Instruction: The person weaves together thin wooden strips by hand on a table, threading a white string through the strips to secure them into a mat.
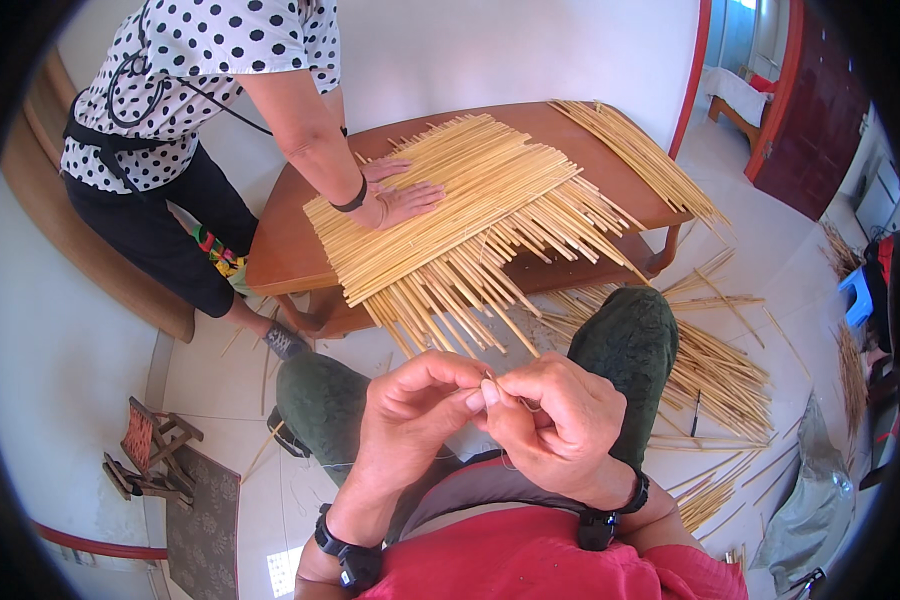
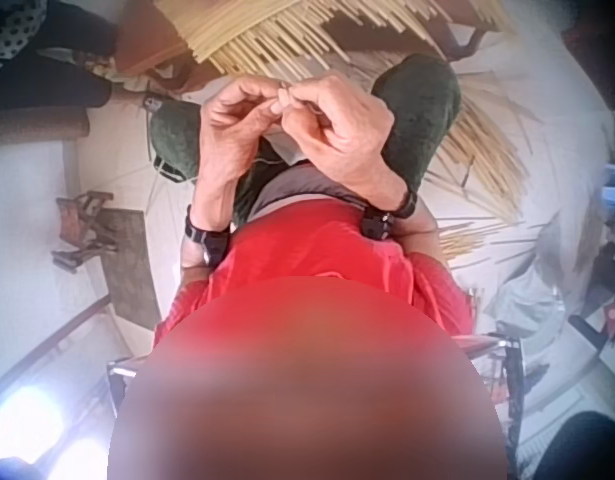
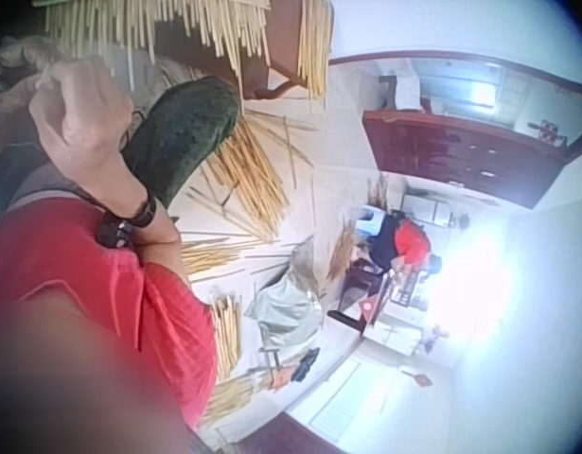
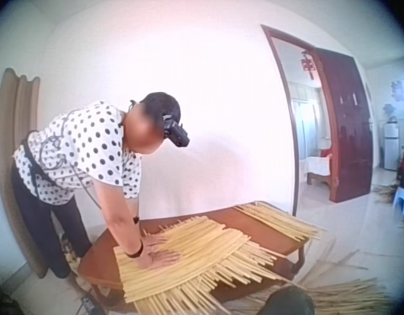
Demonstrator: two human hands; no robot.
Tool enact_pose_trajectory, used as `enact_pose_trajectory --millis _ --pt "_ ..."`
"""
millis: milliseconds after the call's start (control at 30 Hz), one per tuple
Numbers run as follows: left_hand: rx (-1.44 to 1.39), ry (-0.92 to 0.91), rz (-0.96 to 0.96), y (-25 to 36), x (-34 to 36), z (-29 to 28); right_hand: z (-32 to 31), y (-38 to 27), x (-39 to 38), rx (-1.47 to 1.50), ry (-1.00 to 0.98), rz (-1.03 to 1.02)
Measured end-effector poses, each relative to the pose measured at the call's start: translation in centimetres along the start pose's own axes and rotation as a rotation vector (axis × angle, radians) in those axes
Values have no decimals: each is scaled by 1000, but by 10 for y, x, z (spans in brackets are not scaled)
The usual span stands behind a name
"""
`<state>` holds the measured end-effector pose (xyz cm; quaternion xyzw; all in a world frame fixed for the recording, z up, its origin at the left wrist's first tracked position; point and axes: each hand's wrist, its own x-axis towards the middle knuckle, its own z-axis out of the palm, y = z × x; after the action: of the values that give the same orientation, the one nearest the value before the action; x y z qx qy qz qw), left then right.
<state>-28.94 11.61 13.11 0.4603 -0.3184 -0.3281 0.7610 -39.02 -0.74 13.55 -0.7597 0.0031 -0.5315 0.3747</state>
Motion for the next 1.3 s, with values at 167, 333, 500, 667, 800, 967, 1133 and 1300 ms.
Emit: enact_pose_trajectory --millis 167,333,500,667,800,967,1133,1300 --pt "-8 -11 -4 -1 0 -1 2 -1 1 24 8 18" --pt "-31 -52 45 2 1 -2 -19 -11 10 210 -176 116" --pt "-73 -56 81 5 3 -5 -28 -20 23 1232 -439 -274" --pt "-82 -29 45 -1 3 -4 -16 -36 22 1364 -226 -295" --pt "-105 -4 31 -4 4 -3 -19 -21 26 1360 -323 -306" --pt "-116 54 2 -8 7 1 -33 -8 25 629 -206 89" --pt "-95 67 -1 -13 10 5 -15 3 13 377 -87 430" --pt "-54 74 21 -13 14 7 -4 15 8 241 -9 229"
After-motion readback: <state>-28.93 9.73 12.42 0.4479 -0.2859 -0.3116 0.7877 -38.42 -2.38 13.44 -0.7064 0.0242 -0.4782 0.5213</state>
